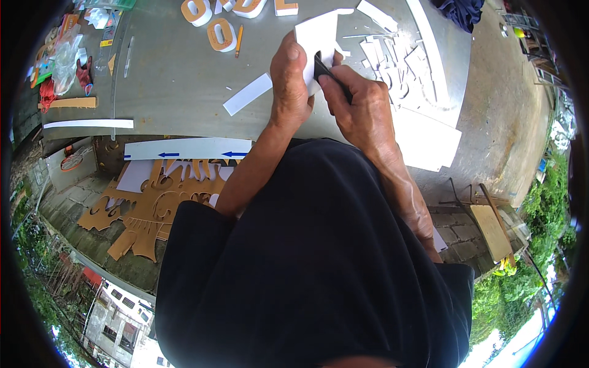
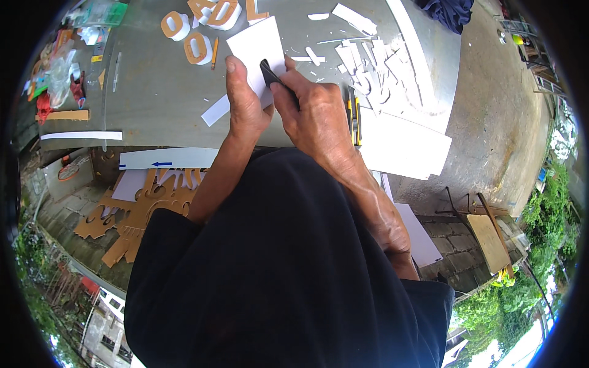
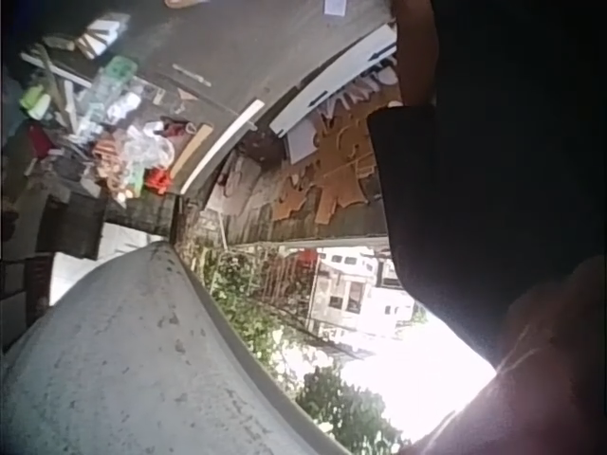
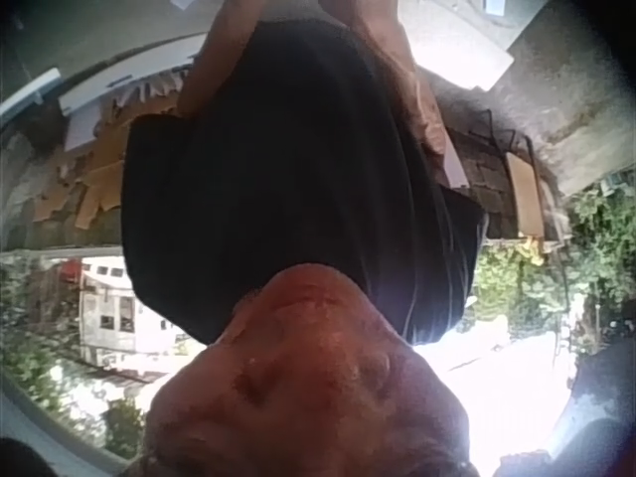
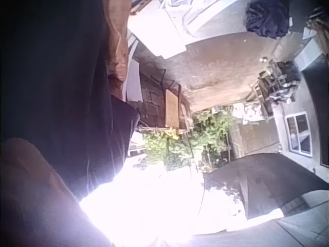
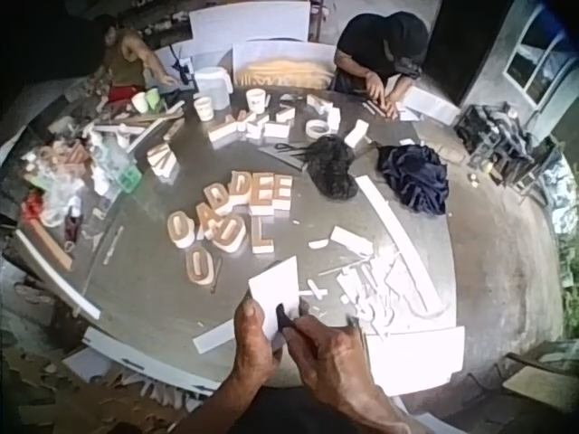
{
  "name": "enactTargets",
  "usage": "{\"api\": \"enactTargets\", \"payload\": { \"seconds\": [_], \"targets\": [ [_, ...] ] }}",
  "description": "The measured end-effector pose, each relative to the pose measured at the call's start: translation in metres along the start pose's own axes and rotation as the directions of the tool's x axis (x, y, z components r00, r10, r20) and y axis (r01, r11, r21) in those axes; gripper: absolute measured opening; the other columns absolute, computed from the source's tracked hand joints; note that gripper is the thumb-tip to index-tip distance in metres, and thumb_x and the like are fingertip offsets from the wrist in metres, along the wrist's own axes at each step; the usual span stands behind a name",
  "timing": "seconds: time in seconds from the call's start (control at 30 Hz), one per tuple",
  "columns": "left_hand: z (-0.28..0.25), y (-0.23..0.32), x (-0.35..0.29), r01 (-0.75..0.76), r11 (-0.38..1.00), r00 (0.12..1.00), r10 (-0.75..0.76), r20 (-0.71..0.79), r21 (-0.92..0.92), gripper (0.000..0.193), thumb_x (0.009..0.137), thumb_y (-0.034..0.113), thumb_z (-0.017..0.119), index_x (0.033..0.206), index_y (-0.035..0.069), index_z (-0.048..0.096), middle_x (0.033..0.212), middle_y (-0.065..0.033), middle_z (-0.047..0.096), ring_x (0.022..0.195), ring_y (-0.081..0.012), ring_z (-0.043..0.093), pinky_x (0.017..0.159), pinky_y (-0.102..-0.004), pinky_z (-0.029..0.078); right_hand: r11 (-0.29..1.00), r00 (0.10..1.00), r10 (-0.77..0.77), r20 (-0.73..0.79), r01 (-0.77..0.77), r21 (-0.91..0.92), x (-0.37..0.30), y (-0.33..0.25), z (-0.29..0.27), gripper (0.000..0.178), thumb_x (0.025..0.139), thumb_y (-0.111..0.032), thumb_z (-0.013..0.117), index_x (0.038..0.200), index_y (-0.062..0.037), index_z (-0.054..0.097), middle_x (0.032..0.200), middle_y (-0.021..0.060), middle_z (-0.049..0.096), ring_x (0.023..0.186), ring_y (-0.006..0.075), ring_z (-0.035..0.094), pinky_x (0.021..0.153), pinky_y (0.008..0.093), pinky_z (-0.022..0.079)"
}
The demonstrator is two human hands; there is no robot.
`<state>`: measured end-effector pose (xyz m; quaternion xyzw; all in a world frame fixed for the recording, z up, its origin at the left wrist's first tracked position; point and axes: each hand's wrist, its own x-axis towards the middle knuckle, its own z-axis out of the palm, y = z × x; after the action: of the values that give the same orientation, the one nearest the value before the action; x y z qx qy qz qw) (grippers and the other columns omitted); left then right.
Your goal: Cutting and carving the interior holes of foam letters using a utility knife.
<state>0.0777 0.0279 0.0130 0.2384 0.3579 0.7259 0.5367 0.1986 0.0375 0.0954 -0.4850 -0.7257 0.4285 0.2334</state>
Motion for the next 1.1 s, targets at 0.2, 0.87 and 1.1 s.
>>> {"api": "enactTargets", "payload": {
  "seconds": [0.2,0.87,1.1],
  "targets": [
    [-0.001,0.006,0.002,0.060,0.998,0.996,-0.062,-0.065,-0.022,0.075,0.090,0.070,0.056,0.121,0.001,0.054,0.093,-0.0143,0.068,0.079,-0.0201,0.068,0.072,-0.0331,0.056,0.985,0.995,-0.095,-0.030,0.089,-0.150,-0.010,0.004,0.002,0.009,0.091,-0.009,0.068,0.091,-0.0005,0.066,0.060,0.0185,0.064,0.054,0.0351,0.067,0.052,0.0412,0.051],
    [-0.001,0.006,0.007,0.005,0.999,0.999,-0.007,0.035,0.052,0.075,0.093,0.067,0.053,0.130,0.001,0.051,0.092,-0.0128,0.068,0.079,-0.0197,0.068,0.072,-0.0325,0.056,0.896,0.956,-0.285,-0.072,0.239,-0.376,-0.007,0.007,0.006,0.013,0.092,-0.014,0.067,0.086,-0.0050,0.059,0.065,0.0128,0.065,0.052,0.0348,0.064,0.049,0.0430,0.050],
    [0.005,0.017,0.011,0.032,0.995,0.999,-0.031,-0.008,0.092,0.070,0.095,0.065,0.049,0.126,0.002,0.053,0.095,-0.0137,0.068,0.082,-0.0220,0.071,0.072,-0.0343,0.059,0.909,0.961,-0.237,-0.141,0.169,-0.380,-0.008,0.001,-0.011,0.016,0.093,-0.014,0.068,0.084,-0.0056,0.058,0.061,0.0108,0.063,0.046,0.0301,0.061,0.043,0.0407,0.046]
  ]
}}
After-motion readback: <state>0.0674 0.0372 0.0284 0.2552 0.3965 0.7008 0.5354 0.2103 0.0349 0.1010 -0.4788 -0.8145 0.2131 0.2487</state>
